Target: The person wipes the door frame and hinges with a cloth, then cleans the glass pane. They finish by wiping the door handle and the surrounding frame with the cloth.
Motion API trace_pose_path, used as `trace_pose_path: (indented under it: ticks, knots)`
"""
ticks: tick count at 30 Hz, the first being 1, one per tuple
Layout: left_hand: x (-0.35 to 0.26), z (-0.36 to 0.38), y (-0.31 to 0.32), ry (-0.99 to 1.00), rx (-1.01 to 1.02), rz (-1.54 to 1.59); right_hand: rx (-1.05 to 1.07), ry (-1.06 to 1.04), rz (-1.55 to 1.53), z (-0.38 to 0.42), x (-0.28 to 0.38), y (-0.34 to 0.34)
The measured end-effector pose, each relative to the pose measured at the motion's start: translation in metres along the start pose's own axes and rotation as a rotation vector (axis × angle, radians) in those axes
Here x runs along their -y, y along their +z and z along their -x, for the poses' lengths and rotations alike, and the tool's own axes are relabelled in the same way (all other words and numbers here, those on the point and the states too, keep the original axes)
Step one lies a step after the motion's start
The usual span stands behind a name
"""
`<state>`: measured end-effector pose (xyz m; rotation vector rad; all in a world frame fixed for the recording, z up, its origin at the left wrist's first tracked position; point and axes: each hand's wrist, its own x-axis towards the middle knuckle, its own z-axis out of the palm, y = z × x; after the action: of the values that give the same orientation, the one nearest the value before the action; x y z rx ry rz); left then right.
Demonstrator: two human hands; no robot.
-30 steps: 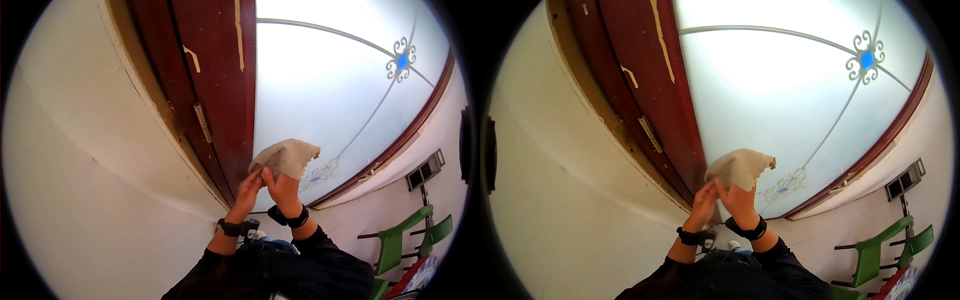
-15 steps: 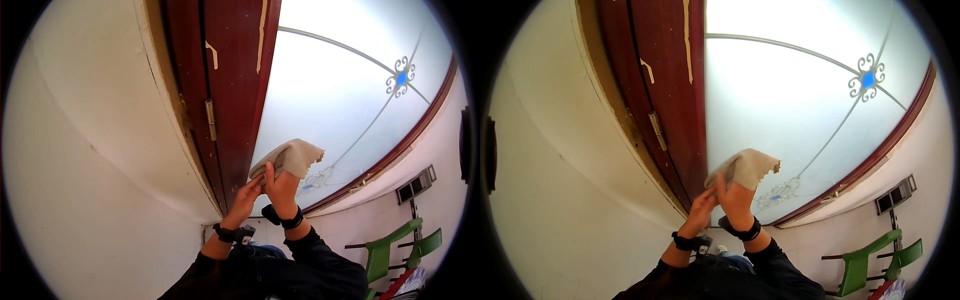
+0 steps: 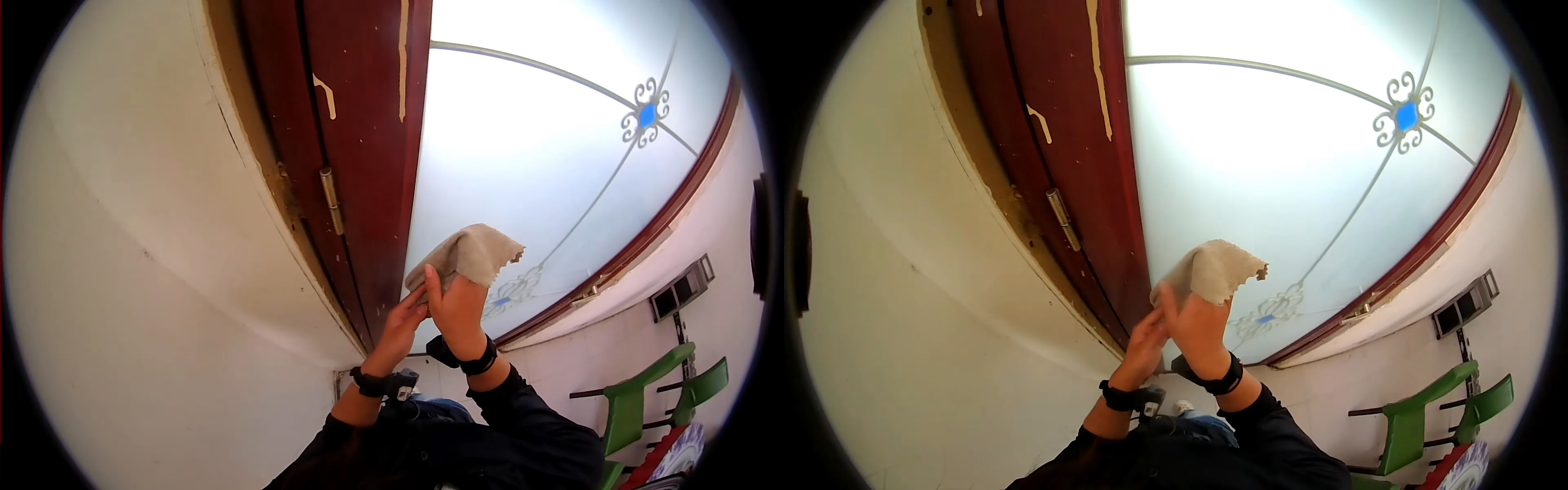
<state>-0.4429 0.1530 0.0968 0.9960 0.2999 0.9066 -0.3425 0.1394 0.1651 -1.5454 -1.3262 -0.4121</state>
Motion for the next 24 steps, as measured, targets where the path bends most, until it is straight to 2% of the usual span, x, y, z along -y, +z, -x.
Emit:
trace_pose_path:
  ticks: [7, 14, 17, 19, 24]
  knots:
    - [0.018, -0.002, -0.013, -0.029, -0.057, -0.016, 0.078, 0.044, -0.027, 0.024, -0.006, 0.009]
    - [0.002, -0.004, -0.006, -0.057, 0.005, -0.007, 0.010, 0.004, -0.106, 0.005, -0.001, 0.003]
    - [0.006, -0.004, -0.004, -0.087, -0.043, -0.061, 0.019, -0.027, -0.018, 0.009, -0.003, 0.004]
    - [0.011, -0.002, -0.009, -0.086, -0.050, -0.047, 0.102, -0.012, -0.047, 0.015, 0.000, 0.001]
    - [0.014, -0.003, -0.015, -0.049, -0.031, -0.017, 0.055, 0.030, -0.095, 0.009, 0.000, 0.002]
